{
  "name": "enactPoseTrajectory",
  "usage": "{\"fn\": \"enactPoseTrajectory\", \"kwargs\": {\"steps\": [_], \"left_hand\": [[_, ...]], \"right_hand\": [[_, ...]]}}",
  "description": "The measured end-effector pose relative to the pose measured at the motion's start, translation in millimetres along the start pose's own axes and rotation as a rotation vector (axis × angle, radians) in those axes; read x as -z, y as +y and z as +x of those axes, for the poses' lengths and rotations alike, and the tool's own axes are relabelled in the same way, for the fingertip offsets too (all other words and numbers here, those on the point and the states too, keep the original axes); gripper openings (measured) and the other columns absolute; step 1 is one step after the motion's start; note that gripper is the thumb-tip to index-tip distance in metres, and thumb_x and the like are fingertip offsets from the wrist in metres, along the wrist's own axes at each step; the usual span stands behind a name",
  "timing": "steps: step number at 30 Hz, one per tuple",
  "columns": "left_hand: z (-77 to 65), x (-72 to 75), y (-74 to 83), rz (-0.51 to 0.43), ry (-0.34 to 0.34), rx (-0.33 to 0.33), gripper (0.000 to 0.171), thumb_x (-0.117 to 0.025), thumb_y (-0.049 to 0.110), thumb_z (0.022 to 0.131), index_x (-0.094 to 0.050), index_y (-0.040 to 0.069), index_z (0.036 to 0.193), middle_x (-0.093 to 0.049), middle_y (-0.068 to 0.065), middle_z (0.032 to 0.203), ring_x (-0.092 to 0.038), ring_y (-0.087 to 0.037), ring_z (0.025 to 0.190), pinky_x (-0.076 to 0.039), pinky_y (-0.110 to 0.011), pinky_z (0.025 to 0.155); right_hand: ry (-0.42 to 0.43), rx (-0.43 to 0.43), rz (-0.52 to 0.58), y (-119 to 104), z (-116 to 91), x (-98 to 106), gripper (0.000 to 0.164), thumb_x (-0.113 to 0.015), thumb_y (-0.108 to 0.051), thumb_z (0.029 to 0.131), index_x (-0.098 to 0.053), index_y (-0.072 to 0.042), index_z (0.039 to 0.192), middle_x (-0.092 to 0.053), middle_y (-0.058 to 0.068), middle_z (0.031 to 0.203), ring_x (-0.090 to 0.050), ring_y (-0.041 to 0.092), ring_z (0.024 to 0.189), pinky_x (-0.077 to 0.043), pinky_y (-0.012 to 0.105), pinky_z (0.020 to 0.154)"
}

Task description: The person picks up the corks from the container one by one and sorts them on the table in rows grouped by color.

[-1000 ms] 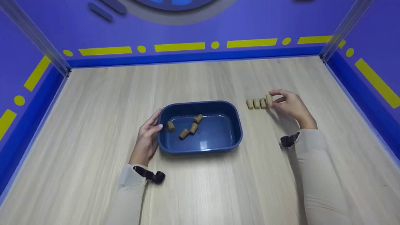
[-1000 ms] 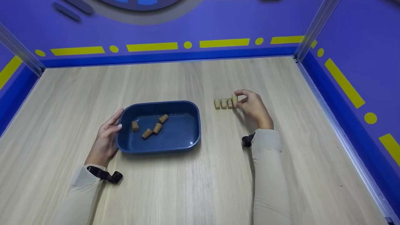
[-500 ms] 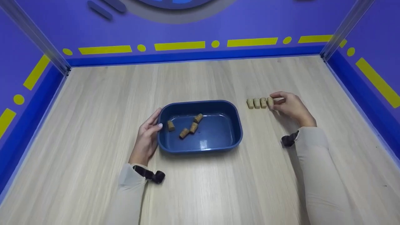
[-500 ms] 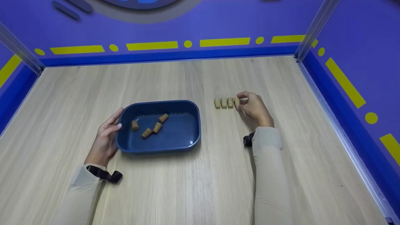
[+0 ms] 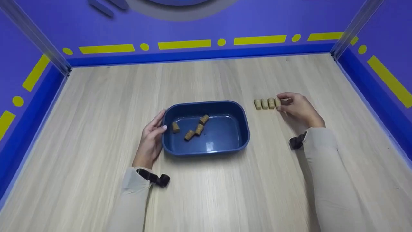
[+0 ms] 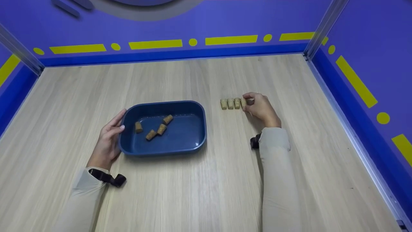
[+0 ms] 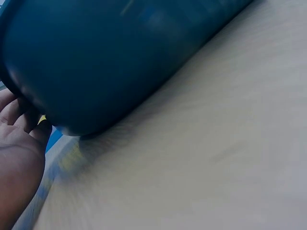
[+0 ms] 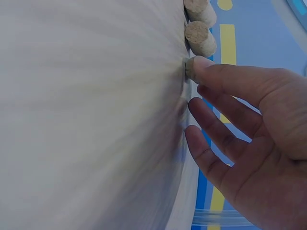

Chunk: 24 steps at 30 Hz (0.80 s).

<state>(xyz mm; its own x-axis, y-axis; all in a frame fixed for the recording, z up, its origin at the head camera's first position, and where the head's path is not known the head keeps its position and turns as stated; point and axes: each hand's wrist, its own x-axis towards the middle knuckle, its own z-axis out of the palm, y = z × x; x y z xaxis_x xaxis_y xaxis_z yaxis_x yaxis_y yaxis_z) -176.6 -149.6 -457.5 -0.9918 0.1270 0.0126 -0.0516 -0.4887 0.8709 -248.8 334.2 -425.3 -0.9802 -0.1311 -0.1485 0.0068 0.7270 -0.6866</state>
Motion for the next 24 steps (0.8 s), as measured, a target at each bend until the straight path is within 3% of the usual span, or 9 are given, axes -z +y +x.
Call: {"fn": "enactPoseTrajectory", "kwargs": {"steps": [12,19,24], "left_hand": [[0.6,-0.4,-0.2,-0.008,-0.007,-0.002,0.061,-0.041,-0.011,0.090,-0.023,-0.007,0.149,-0.022,-0.018,0.158,-0.020,-0.022,0.148,-0.023,-0.029,0.118],[0.0,-0.5,-0.1,-0.013,-0.005,-0.001,0.061,-0.042,-0.011,0.090,-0.024,-0.006,0.149,-0.024,-0.017,0.158,-0.022,-0.021,0.147,-0.026,-0.027,0.117],[-0.5,0.1,0.3,0.004,-0.009,0.005,0.062,-0.042,-0.011,0.090,-0.023,-0.006,0.149,-0.023,-0.017,0.158,-0.021,-0.022,0.147,-0.029,-0.026,0.115]], "right_hand": [[-0.022,-0.031,0.003,-7.2,-1.9,4.0,0.049,-0.061,-0.008,0.090,-0.050,-0.001,0.137,-0.055,0.024,0.133,-0.056,0.035,0.117,-0.046,0.010,0.072],[-0.002,-0.023,-0.053,-19.4,-5.8,9.5,0.046,-0.058,-0.010,0.090,-0.053,-0.002,0.135,-0.055,0.024,0.133,-0.056,0.040,0.118,-0.050,0.045,0.093],[0.026,0.020,-0.048,-30.1,-7.6,12.5,0.043,-0.059,-0.008,0.088,-0.056,0.002,0.130,-0.055,0.025,0.133,-0.054,0.041,0.119,-0.046,0.052,0.097]]}}
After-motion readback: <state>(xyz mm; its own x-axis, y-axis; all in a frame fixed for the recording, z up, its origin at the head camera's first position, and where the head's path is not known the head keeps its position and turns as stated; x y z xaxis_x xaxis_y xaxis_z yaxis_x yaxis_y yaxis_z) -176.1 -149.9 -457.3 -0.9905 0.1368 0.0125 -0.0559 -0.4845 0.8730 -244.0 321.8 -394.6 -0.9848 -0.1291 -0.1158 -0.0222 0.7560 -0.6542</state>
